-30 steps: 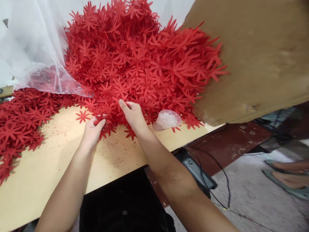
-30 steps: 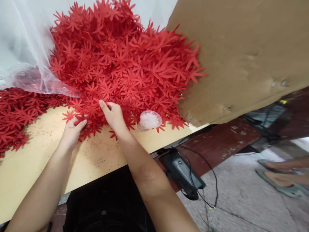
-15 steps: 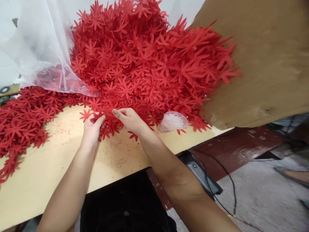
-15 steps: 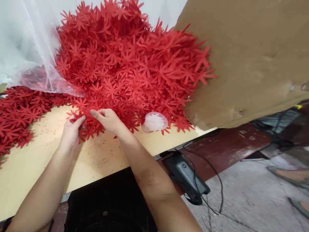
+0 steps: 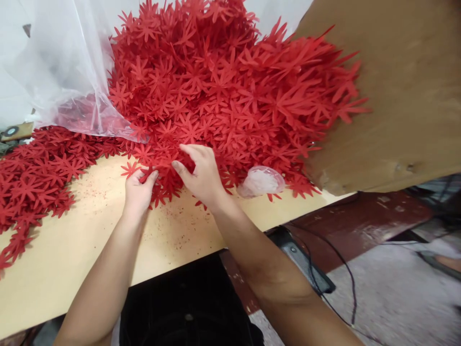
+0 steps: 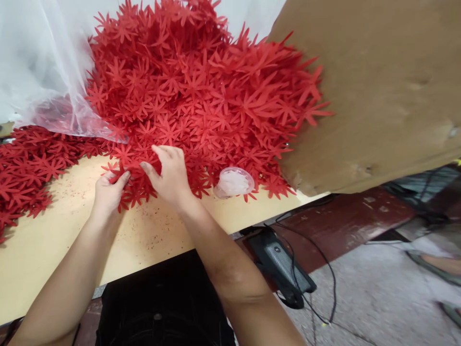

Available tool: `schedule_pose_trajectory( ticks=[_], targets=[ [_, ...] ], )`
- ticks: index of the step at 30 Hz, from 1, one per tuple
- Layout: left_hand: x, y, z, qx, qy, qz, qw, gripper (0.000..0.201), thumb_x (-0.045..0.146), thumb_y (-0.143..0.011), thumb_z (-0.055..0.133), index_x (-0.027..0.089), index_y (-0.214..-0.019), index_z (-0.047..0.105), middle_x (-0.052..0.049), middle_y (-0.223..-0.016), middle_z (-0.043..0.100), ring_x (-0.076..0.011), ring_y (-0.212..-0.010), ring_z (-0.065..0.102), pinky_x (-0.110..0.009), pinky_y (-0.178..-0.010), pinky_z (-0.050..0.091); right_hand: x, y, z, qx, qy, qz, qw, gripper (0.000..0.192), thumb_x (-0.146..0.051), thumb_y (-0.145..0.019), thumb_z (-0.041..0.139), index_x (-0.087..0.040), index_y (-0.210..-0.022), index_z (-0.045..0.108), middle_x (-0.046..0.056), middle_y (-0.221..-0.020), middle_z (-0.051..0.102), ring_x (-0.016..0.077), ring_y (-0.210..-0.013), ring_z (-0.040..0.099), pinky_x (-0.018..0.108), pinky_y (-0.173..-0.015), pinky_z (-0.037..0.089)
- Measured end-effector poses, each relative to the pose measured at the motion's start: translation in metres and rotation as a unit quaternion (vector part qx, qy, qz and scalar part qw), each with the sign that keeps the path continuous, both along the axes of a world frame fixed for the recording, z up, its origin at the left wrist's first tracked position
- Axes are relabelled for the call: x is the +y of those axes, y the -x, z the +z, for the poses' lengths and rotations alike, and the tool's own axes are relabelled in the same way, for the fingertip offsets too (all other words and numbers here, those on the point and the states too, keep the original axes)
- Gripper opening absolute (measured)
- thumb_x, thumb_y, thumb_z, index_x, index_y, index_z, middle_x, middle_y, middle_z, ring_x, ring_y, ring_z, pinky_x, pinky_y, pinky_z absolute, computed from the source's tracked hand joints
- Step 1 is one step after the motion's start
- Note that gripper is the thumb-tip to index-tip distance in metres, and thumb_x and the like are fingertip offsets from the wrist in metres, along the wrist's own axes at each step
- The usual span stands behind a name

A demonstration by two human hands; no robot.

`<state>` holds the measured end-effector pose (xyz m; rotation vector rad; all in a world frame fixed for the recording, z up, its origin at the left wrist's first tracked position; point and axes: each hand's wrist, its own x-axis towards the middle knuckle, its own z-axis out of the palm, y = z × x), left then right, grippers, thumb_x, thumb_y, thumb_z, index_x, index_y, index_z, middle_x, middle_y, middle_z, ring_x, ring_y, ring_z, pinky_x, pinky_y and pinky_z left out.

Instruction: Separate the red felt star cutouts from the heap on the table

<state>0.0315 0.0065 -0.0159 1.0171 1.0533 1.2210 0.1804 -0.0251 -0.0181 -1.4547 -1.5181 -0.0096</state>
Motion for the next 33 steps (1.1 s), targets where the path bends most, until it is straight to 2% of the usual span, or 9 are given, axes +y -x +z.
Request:
schedule_pose_trajectory(
  ticks=[6, 9, 13, 18, 22, 25, 28, 30, 33],
  targets=[
    [-0.003, 0.000, 0.005, -0.010, 0.014, -0.011, 1.000, 0.028, 0.024, -0.053, 0.082, 0.016, -0.071, 0.063, 0.004, -0.059, 0.063, -0.0093, -0.057, 0.058, -0.024, -0.065, 0.049, -0.010, 0.031, 0.007, 0.043, 0.053, 0.083, 0.994, 0.048, -0.056, -0.082, 0.058, -0.018, -0.112, 0.062, 0.013, -0.111, 0.066, 0.0268, -0.106, 0.055, 0.046, -0.098, 0.042],
    [-0.004, -0.002, 0.004, -0.028, 0.021, -0.011, 0.999, 0.028, 0.023, -0.054, 0.081, 0.017, -0.067, 0.058, 0.006, -0.058, 0.061, -0.0082, -0.058, 0.057, -0.023, -0.066, 0.048, -0.008, 0.035, 0.004, 0.055, 0.072, 0.087, 0.992, 0.051, -0.053, -0.078, 0.064, -0.016, -0.113, 0.060, 0.014, -0.111, 0.063, 0.0273, -0.107, 0.055, 0.047, -0.099, 0.042],
    [-0.003, -0.002, 0.001, -0.037, 0.032, -0.038, 0.998, 0.020, 0.022, -0.063, 0.076, 0.016, -0.068, 0.057, 0.006, -0.056, 0.059, -0.0083, -0.055, 0.055, -0.024, -0.065, 0.047, -0.004, 0.035, -0.002, 0.102, 0.078, 0.090, 0.988, 0.054, -0.047, -0.074, 0.068, -0.017, -0.116, 0.055, 0.014, -0.113, 0.057, 0.0270, -0.109, 0.054, 0.047, -0.097, 0.045],
    [-0.002, 0.002, -0.003, -0.029, 0.041, -0.054, 0.997, 0.018, 0.027, -0.074, 0.069, 0.016, -0.066, 0.057, 0.005, -0.051, 0.055, -0.0074, -0.046, 0.048, -0.022, -0.054, 0.041, -0.006, 0.035, -0.007, 0.149, 0.041, 0.045, 0.987, 0.049, -0.042, -0.069, 0.073, -0.019, -0.108, 0.053, 0.012, -0.107, 0.053, 0.0247, -0.102, 0.054, 0.044, -0.088, 0.049],
    [-0.004, 0.003, -0.004, -0.048, 0.028, -0.075, 0.996, 0.024, 0.039, -0.077, 0.068, 0.016, -0.068, 0.063, 0.000, -0.062, 0.064, -0.0127, -0.065, 0.061, -0.026, -0.070, 0.049, -0.004, 0.036, -0.010, 0.158, 0.072, 0.091, 0.981, 0.030, -0.039, -0.073, 0.069, -0.021, -0.092, 0.055, 0.008, -0.094, 0.058, 0.0217, -0.090, 0.056, 0.044, -0.088, 0.049],
    [-0.007, 0.002, -0.003, -0.078, 0.036, -0.103, 0.991, 0.034, 0.050, -0.077, 0.065, 0.016, -0.076, 0.069, -0.005, -0.075, 0.071, -0.0198, -0.087, 0.067, -0.033, -0.085, 0.050, 0.003, 0.034, -0.016, 0.222, 0.103, 0.115, 0.963, 0.030, -0.034, -0.073, 0.069, -0.020, -0.096, 0.056, 0.009, -0.098, 0.061, 0.0213, -0.092, 0.059, 0.043, -0.090, 0.049],
    [-0.009, 0.000, -0.002, -0.100, 0.028, -0.144, 0.984, 0.039, 0.051, -0.074, 0.068, 0.015, -0.088, 0.072, -0.010, -0.094, 0.074, -0.0243, -0.106, 0.064, -0.038, -0.097, 0.047, 0.009, 0.031, -0.019, 0.287, 0.121, 0.139, 0.940, 0.032, -0.028, -0.071, 0.068, -0.020, -0.100, 0.056, 0.008, -0.100, 0.062, 0.0201, -0.093, 0.061, 0.040, -0.088, 0.051],
    [-0.010, -0.001, -0.003, -0.104, 0.026, -0.150, 0.983, 0.039, 0.049, -0.073, 0.070, 0.014, -0.091, 0.071, -0.011, -0.099, 0.073, -0.0248, -0.109, 0.063, -0.039, -0.098, 0.046, 0.009, 0.030, -0.019, 0.313, 0.113, 0.159, 0.930, 0.028, -0.025, -0.071, 0.066, -0.021, -0.097, 0.057, 0.006, -0.098, 0.064, 0.0188, -0.092, 0.061, 0.037, -0.085, 0.052],
    [-0.009, -0.002, -0.005, -0.092, 0.032, -0.135, 0.986, 0.036, 0.045, -0.076, 0.069, 0.016, -0.096, 0.070, -0.009, -0.100, 0.072, -0.0234, -0.106, 0.064, -0.037, -0.092, 0.050, 0.008, 0.030, -0.015, 0.348, 0.103, 0.172, 0.916, 0.023, -0.024, -0.072, 0.062, -0.021, -0.094, 0.057, 0.003, -0.088, 0.066, 0.0162, -0.080, 0.061, 0.033, -0.076, 0.053]
  ],
)
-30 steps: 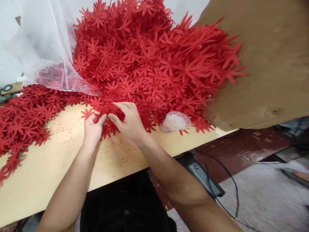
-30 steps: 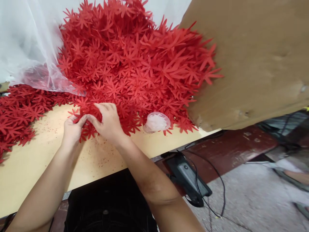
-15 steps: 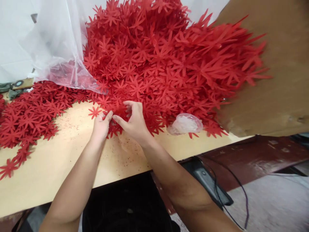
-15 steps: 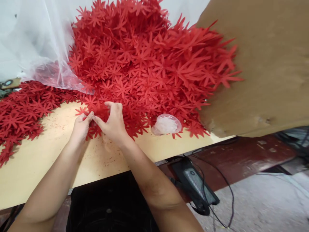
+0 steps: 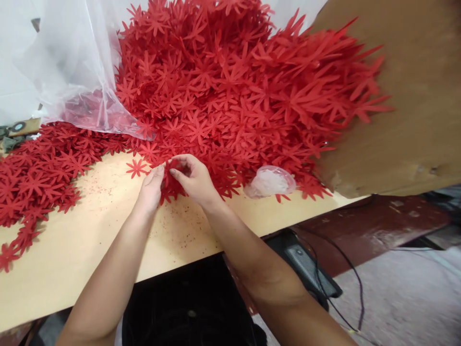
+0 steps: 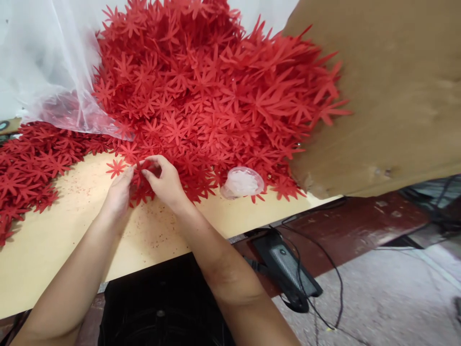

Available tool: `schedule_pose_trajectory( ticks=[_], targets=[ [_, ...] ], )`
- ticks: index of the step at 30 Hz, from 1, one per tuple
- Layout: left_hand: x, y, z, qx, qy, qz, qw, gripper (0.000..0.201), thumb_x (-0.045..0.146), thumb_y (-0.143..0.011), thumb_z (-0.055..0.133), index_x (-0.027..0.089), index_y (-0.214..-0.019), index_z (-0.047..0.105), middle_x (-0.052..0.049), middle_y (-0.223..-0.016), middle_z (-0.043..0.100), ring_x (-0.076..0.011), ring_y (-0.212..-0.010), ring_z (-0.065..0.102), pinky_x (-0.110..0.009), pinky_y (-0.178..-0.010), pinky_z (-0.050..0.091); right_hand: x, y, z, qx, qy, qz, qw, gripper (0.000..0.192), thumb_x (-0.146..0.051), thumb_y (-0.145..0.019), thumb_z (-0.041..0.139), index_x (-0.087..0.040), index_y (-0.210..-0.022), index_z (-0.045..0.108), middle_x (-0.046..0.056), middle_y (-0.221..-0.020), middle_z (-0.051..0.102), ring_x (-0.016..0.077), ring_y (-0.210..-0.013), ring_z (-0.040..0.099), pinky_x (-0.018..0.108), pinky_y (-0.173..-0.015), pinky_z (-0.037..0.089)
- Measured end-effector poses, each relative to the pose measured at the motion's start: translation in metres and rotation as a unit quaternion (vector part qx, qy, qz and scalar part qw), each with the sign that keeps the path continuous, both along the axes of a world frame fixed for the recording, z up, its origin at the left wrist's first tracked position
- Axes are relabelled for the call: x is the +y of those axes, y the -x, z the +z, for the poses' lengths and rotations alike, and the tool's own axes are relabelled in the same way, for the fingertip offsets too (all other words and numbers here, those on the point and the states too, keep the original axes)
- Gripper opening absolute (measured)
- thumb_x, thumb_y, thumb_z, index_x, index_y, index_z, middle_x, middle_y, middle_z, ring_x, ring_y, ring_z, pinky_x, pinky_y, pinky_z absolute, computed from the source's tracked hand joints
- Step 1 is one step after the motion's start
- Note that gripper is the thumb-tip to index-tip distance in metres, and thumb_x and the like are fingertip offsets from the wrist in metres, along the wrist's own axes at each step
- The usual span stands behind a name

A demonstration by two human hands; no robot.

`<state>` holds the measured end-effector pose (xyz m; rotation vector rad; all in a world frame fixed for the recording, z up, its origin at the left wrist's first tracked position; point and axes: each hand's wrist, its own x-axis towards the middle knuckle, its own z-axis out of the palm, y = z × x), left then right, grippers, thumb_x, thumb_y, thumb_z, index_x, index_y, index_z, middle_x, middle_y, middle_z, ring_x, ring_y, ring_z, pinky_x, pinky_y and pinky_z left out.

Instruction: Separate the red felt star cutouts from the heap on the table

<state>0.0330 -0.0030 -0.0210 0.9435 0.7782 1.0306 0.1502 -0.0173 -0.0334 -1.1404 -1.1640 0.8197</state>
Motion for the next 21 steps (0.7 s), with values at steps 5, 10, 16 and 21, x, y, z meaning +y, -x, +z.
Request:
schedule_pose_trajectory(
  ticks=[5, 10, 16, 21],
  targets=[
    [0.002, 0.002, 0.000, 0.049, -0.027, 0.041, 0.998, 0.028, 0.038, -0.076, 0.069, 0.019, -0.096, 0.066, -0.004, -0.095, 0.069, -0.0159, -0.087, 0.064, -0.027, -0.074, 0.052, 0.000, -0.002, 0.001, 0.029, 0.019, 0.011, 0.999, 0.015, -0.030, -0.075, 0.058, -0.020, -0.086, 0.060, 0.003, -0.081, 0.065, 0.0167, -0.080, 0.060, 0.036, -0.082, 0.050],
    [0.003, 0.000, 0.000, 0.074, -0.063, 0.016, 0.995, 0.025, 0.022, -0.069, 0.073, 0.018, -0.093, 0.067, -0.003, -0.094, 0.069, -0.0126, -0.086, 0.063, -0.028, -0.085, 0.050, 0.001, -0.010, 0.003, -0.004, -0.006, -0.047, 0.999, 0.019, -0.039, -0.077, 0.057, -0.020, -0.074, 0.056, 0.002, -0.077, 0.058, 0.0157, -0.080, 0.054, 0.032, -0.079, 0.045],
    [0.004, 0.000, -0.002, 0.093, -0.112, 0.040, 0.989, 0.031, 0.028, -0.069, 0.075, 0.019, -0.098, 0.068, -0.004, -0.094, 0.070, -0.0134, -0.084, 0.063, -0.030, -0.083, 0.051, -0.004, -0.008, 0.009, -0.060, 0.034, -0.048, 0.996, 0.038, -0.048, -0.081, 0.054, -0.022, -0.059, 0.038, -0.006, -0.054, 0.031, 0.0088, -0.052, 0.030, 0.027, -0.052, 0.027],
    [0.002, -0.002, -0.001, 0.069, -0.110, 0.026, 0.991, 0.038, 0.040, -0.064, 0.079, 0.019, -0.094, 0.069, -0.003, -0.089, 0.070, -0.0126, -0.080, 0.062, -0.028, -0.080, 0.051, -0.006, -0.004, 0.008, -0.103, 0.037, -0.063, 0.992, 0.041, -0.052, -0.082, 0.050, -0.022, -0.058, 0.034, -0.006, -0.054, 0.031, 0.0087, -0.052, 0.029, 0.028, -0.053, 0.024]
  ],
)
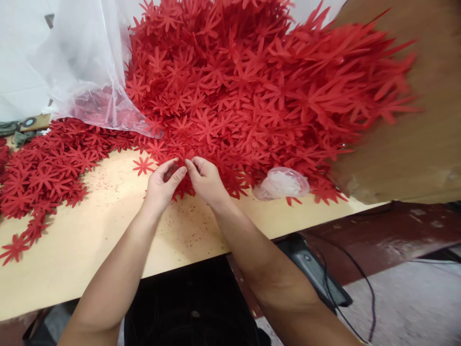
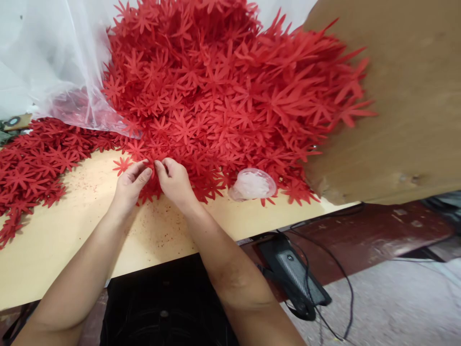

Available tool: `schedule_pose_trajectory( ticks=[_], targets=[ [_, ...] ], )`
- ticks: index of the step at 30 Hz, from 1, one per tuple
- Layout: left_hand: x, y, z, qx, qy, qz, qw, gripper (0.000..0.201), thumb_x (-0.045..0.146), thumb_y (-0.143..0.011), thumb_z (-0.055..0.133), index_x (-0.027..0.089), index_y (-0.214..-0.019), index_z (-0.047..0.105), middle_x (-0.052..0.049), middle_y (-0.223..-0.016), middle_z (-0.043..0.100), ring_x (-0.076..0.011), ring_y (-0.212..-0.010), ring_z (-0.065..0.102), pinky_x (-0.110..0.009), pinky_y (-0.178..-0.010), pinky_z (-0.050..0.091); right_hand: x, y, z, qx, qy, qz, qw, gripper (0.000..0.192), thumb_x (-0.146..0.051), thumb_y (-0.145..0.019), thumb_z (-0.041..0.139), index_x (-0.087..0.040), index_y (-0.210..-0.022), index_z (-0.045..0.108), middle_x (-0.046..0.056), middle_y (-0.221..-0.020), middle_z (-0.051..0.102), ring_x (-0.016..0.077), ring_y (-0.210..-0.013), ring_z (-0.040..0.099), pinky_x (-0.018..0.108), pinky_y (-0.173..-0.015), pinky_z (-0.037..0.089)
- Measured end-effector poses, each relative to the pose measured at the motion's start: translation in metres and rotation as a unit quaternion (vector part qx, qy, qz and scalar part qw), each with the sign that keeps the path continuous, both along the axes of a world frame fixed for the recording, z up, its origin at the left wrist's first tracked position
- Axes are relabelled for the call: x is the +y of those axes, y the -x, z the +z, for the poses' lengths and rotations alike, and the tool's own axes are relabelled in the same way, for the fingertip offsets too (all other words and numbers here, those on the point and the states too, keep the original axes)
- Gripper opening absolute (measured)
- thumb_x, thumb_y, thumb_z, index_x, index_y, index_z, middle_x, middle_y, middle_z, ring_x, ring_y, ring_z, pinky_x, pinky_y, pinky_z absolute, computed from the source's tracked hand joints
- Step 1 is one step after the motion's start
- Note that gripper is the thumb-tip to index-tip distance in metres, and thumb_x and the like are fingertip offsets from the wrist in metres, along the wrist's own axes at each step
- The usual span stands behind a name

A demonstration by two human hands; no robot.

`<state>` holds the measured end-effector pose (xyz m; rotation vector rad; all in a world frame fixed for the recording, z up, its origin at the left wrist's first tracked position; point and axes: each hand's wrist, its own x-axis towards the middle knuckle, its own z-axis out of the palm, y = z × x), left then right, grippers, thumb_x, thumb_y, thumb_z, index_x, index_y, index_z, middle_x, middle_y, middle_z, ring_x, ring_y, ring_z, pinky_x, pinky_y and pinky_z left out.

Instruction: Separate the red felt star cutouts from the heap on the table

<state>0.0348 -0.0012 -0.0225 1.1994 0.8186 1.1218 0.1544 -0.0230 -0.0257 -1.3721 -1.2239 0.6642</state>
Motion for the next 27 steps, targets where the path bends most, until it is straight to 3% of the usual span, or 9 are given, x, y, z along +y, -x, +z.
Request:
schedule_pose_trajectory(
  ticks=[4, 10, 12, 16, 19, 27],
  targets=[
    [-0.001, -0.002, 0.000, -0.009, 0.025, 0.002, 1.000, 0.034, 0.036, -0.060, 0.081, 0.017, -0.084, 0.068, 0.000, -0.078, 0.068, -0.0100, -0.071, 0.059, -0.025, -0.073, 0.049, -0.001, 0.000, -0.001, 0.004, -0.001, -0.001, 1.000, 0.045, -0.055, -0.081, 0.051, -0.022, -0.057, 0.033, -0.006, -0.054, 0.031, 0.0091, -0.053, 0.031, 0.028, -0.053, 0.026],
    [0.002, 0.002, 0.001, -0.020, 0.038, 0.061, 0.997, 0.010, 0.020, -0.068, 0.072, 0.017, -0.075, 0.065, 0.001, -0.074, 0.067, -0.0101, -0.071, 0.061, -0.027, -0.078, 0.049, -0.002, 0.003, 0.002, 0.125, -0.036, 0.122, 0.984, 0.033, -0.053, -0.071, 0.065, -0.023, -0.073, 0.053, 0.000, -0.073, 0.058, 0.0155, -0.073, 0.055, 0.033, -0.076, 0.047],
    [0.002, 0.002, 0.002, -0.024, 0.040, 0.060, 0.997, 0.011, 0.020, -0.069, 0.072, 0.017, -0.077, 0.065, 0.001, -0.076, 0.067, -0.0099, -0.071, 0.061, -0.027, -0.077, 0.049, -0.004, 0.002, 0.001, 0.121, -0.020, 0.115, 0.986, 0.033, -0.053, -0.071, 0.065, -0.022, -0.073, 0.054, 0.000, -0.071, 0.058, 0.0153, -0.070, 0.055, 0.033, -0.075, 0.048],
    [-0.003, -0.001, 0.006, -0.027, 0.048, 0.022, 0.998, 0.024, 0.027, -0.065, 0.077, 0.018, -0.082, 0.064, 0.002, -0.071, 0.065, -0.0089, -0.064, 0.058, -0.024, -0.067, 0.046, -0.009, -0.001, 0.000, 0.041, 0.016, 0.075, 0.996, 0.037, -0.052, -0.076, 0.062, -0.020, -0.063, 0.049, -0.003, -0.059, 0.049, 0.0110, -0.056, 0.043, 0.029, -0.057, 0.040],
    [-0.007, -0.001, 0.008, -0.034, 0.053, -0.001, 0.998, 0.026, 0.033, -0.064, 0.078, 0.018, -0.077, 0.061, 0.004, -0.062, 0.060, -0.0075, -0.056, 0.053, -0.022, -0.060, 0.044, -0.012, -0.003, 0.000, 0.003, 0.012, 0.077, 0.997, 0.036, -0.050, -0.080, 0.059, -0.019, -0.063, 0.050, -0.002, -0.062, 0.050, 0.0108, -0.059, 0.044, 0.028, -0.058, 0.038],
    [-0.004, 0.000, 0.009, -0.061, 0.074, 0.014, 0.995, 0.027, 0.038, -0.070, 0.074, 0.019, -0.064, 0.057, 0.007, -0.051, 0.052, -0.0060, -0.047, 0.045, -0.021, -0.054, 0.040, -0.015, 0.003, 0.006, 0.168, 0.002, 0.141, 0.976, 0.039, -0.058, -0.072, 0.066, -0.021, -0.068, 0.058, -0.001, -0.067, 0.058, 0.0115, -0.065, 0.052, 0.028, -0.067, 0.048]
  ],
)
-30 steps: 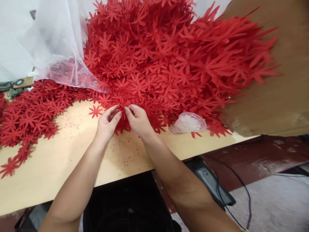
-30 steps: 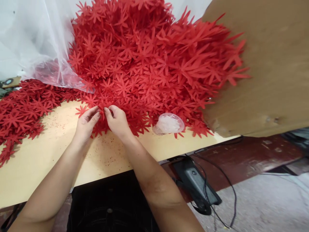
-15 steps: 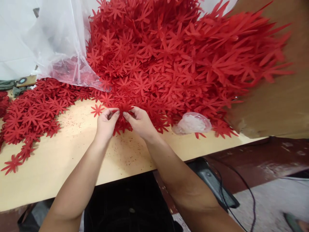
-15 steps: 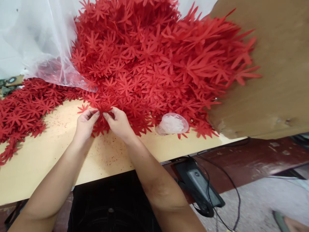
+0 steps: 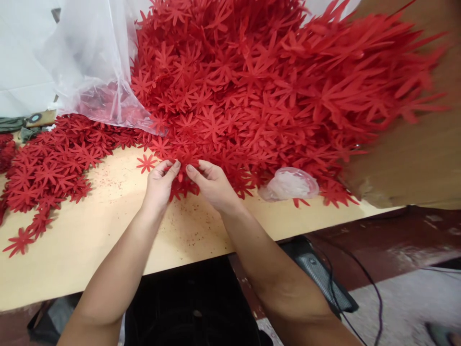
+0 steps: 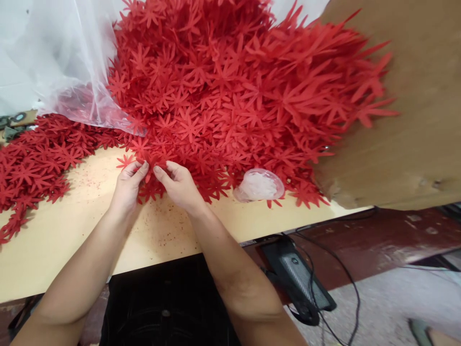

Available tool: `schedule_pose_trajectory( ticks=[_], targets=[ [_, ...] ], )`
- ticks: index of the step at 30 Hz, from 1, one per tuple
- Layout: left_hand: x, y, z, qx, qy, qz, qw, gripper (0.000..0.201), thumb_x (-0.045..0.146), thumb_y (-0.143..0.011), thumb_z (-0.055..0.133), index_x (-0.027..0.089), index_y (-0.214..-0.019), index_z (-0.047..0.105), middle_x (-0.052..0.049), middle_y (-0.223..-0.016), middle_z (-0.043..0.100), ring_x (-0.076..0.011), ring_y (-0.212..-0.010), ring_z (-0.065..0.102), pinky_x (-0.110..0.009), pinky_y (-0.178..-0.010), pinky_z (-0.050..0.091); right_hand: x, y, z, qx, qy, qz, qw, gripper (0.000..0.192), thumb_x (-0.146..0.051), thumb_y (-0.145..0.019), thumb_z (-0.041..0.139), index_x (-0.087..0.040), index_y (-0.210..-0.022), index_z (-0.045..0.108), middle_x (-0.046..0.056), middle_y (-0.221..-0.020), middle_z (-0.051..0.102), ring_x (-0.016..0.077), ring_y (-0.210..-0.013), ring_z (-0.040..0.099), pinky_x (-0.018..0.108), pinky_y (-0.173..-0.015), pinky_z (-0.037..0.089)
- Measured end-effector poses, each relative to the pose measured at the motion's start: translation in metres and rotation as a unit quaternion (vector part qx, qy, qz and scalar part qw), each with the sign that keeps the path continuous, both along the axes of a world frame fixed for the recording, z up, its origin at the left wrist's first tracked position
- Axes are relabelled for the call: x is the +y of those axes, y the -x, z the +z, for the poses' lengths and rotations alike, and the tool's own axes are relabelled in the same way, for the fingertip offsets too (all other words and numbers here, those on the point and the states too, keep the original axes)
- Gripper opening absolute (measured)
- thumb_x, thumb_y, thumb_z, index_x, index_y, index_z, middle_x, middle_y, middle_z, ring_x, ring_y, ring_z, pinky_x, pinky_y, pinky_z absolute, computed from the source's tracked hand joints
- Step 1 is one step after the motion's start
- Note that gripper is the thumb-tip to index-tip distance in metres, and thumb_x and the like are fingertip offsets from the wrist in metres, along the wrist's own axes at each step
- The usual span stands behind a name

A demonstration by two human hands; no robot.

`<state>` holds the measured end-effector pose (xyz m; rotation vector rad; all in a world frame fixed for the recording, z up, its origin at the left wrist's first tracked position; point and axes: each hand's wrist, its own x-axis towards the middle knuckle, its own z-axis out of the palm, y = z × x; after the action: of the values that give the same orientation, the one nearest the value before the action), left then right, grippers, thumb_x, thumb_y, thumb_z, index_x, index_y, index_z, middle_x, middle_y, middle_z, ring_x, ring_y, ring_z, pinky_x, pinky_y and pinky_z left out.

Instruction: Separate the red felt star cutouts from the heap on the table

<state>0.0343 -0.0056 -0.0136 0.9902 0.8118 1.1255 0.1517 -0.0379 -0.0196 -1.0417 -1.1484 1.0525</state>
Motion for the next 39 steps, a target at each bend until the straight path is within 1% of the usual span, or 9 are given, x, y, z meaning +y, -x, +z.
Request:
schedule_pose_trajectory(
  ticks=[7, 13, 16, 20, 26, 29, 32, 34, 39],
  targets=[
    [0.000, -0.002, -0.003, 0.013, -0.014, 0.059, 0.998, 0.017, 0.034, -0.072, 0.072, 0.019, -0.070, 0.063, 0.005, -0.061, 0.060, -0.0084, -0.059, 0.053, -0.024, -0.065, 0.044, 0.004, 0.002, -0.012, 0.137, 0.082, -0.082, 0.984, 0.033, -0.046, -0.060, 0.076, -0.023, -0.070, 0.055, -0.003, -0.071, 0.058, 0.0117, -0.065, 0.055, 0.025, -0.058, 0.049],
    [0.025, 0.024, -0.002, -0.026, 0.052, 0.197, 0.979, 0.025, 0.031, -0.071, 0.074, 0.019, -0.065, 0.052, 0.007, -0.056, 0.053, -0.0056, -0.052, 0.048, -0.019, -0.057, 0.042, 0.001, -0.023, -0.017, 0.141, 0.021, -0.139, 0.980, 0.024, -0.040, -0.073, 0.066, -0.025, -0.074, 0.047, -0.004, -0.067, 0.053, 0.0116, -0.065, 0.057, 0.027, -0.061, 0.051],
    [0.028, 0.025, -0.001, -0.025, 0.084, 0.168, 0.982, 0.024, 0.027, -0.067, 0.076, 0.019, -0.067, 0.053, 0.007, -0.058, 0.055, -0.0052, -0.051, 0.049, -0.019, -0.055, 0.043, 0.004, -0.028, -0.008, 0.109, 0.003, -0.130, 0.986, 0.021, -0.036, -0.073, 0.067, -0.025, -0.074, 0.049, -0.005, -0.068, 0.054, 0.0113, -0.065, 0.058, 0.029, -0.065, 0.053],
    [0.018, 0.012, -0.003, 0.004, 0.055, 0.111, 0.992, 0.020, 0.027, -0.069, 0.076, 0.018, -0.069, 0.058, 0.005, -0.060, 0.059, -0.0061, -0.053, 0.051, -0.021, -0.056, 0.044, 0.017, -0.025, 0.002, 0.065, -0.013, -0.146, 0.987, 0.018, -0.027, -0.072, 0.067, -0.024, -0.073, 0.050, -0.004, -0.064, 0.054, 0.0116, -0.059, 0.058, 0.029, -0.058, 0.050],
    [0.014, 0.008, -0.007, 0.038, 0.038, 0.087, 0.995, 0.017, 0.031, -0.075, 0.071, 0.019, -0.070, 0.059, 0.004, -0.058, 0.058, -0.0074, -0.051, 0.049, -0.023, -0.056, 0.041, 0.033, -0.031, -0.006, -0.016, -0.043, -0.163, 0.986, 0.020, -0.030, -0.075, 0.066, -0.026, -0.080, 0.047, -0.003, -0.065, 0.052, 0.0132, -0.056, 0.053, 0.031, -0.056, 0.046],
    [0.014, 0.007, -0.007, 0.055, 0.034, 0.078, 0.995, 0.018, 0.029, -0.075, 0.071, 0.018, -0.068, 0.059, 0.004, -0.057, 0.057, -0.0075, -0.053, 0.050, -0.023, -0.057, 0.040, 0.036, -0.036, -0.009, -0.081, -0.071, -0.194, 0.975, 0.027, -0.044, -0.078, 0.065, -0.026, -0.092, 0.051, 0.001, -0.077, 0.057, 0.0176, -0.072, 0.058, 0.036, -0.067, 0.049],
    [0.012, 0.004, -0.007, 0.044, 0.028, 0.076, 0.996, 0.018, 0.029, -0.074, 0.072, 0.017, -0.069, 0.060, 0.003, -0.062, 0.060, -0.0079, -0.056, 0.053, -0.024, -0.062, 0.043, 0.031, -0.030, -0.003, -0.184, -0.114, -0.240, 0.946, 0.040, -0.053, -0.075, 0.067, -0.025, -0.101, 0.058, 0.009, -0.105, 0.061, 0.0254, -0.107, 0.056, 0.045, -0.089, 0.047],
    [0.011, 0.003, -0.008, 0.038, 0.027, 0.077, 0.996, 0.021, 0.031, -0.073, 0.073, 0.017, -0.068, 0.059, 0.004, -0.060, 0.059, -0.0076, -0.055, 0.052, -0.024, -0.062, 0.045, 0.024, -0.018, 0.002, -0.209, -0.114, -0.208, 0.949, 0.041, -0.056, -0.075, 0.067, -0.024, -0.099, 0.062, 0.010, -0.111, 0.061, 0.0267, -0.114, 0.053, 0.046, -0.094, 0.045],
    [0.010, 0.004, -0.007, 0.021, 0.025, 0.069, 0.997, 0.027, 0.038, -0.071, 0.075, 0.017, -0.066, 0.057, 0.004, -0.058, 0.057, -0.0088, -0.059, 0.056, -0.025, -0.065, 0.047, 0.014, 0.011, 0.004, -0.056, -0.020, 0.002, 0.998, 0.037, -0.055, -0.070, 0.071, -0.022, -0.083, 0.060, 0.002, -0.080, 0.065, 0.0177, -0.078, 0.062, 0.035, -0.077, 0.053]
  ],
)
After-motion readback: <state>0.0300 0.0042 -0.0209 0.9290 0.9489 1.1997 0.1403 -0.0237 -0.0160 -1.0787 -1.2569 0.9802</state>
